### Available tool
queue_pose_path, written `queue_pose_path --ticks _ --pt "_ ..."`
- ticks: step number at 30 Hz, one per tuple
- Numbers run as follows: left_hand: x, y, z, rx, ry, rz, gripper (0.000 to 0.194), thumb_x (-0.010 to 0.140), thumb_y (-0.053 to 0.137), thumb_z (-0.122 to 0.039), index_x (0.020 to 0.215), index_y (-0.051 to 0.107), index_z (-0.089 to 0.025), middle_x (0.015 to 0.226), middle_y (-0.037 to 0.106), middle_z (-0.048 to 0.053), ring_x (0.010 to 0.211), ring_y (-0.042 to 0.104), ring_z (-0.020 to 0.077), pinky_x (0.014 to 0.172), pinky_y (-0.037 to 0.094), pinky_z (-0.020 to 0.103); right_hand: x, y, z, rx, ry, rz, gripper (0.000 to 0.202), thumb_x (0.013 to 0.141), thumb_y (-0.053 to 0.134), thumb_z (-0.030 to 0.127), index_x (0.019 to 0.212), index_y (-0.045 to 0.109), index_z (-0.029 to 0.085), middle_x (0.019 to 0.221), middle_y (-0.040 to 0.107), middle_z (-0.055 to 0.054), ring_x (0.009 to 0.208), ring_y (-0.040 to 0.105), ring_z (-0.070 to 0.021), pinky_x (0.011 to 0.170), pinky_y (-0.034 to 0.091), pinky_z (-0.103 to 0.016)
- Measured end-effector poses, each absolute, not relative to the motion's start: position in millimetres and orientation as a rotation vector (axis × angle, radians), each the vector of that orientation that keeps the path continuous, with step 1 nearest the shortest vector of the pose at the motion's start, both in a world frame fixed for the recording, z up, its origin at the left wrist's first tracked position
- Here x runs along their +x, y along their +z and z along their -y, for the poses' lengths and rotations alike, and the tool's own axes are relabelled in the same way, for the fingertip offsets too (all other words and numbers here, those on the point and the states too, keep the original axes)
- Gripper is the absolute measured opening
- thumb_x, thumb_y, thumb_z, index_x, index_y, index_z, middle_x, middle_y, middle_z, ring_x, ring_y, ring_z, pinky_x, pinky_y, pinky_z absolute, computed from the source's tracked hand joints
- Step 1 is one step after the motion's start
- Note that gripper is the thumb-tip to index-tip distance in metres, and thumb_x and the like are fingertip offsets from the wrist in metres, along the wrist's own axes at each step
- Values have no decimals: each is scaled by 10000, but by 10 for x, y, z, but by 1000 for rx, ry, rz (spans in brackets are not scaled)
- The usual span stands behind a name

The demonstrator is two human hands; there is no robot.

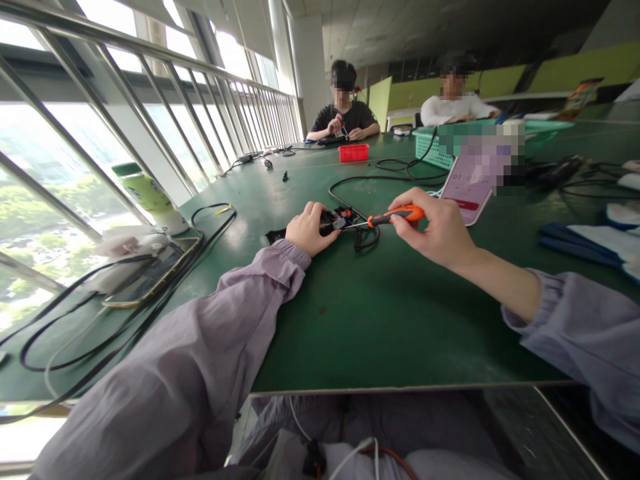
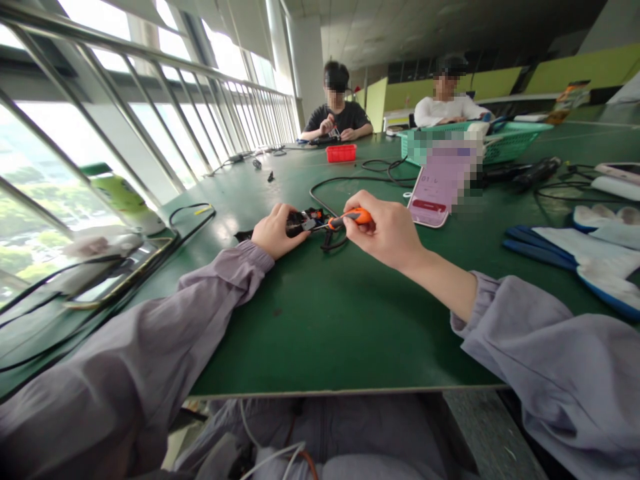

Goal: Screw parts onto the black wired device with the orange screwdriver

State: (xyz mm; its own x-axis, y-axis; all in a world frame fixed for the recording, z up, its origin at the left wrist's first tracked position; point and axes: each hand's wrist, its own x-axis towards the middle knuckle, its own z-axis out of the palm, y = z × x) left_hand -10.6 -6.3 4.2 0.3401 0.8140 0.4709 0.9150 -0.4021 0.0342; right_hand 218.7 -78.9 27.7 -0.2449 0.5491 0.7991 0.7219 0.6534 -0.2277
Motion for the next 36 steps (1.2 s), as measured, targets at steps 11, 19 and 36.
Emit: queue_pose_path --ticks 11,19,36 --pt "-213 57 -40 -2498 -513 1423 432 763 503 -458 1120 474 -216 1094 559 57 916 605 231 736 470 315 2157 252 797 -937 -268 1948 80 789 528 244 865 549 234 689 636 7 622 601 -148 551 447 -250" --pt "-215 48 -49 -2506 -516 1371 402 767 493 -451 1089 507 -211 1061 584 54 905 606 229 752 471 315 2153 238 780 -950 -221 1928 84 794 530 235 876 543 226 723 644 -3 641 609 -152 575 455 -256" --pt "-211 43 -54 -2501 -507 1355 406 767 483 -450 1079 505 -191 1054 589 64 887 612 247 729 479 332 2144 237 793 -958 -231 1935 82 799 520 247 872 550 224 706 643 -2 669 621 -159 582 452 -249"
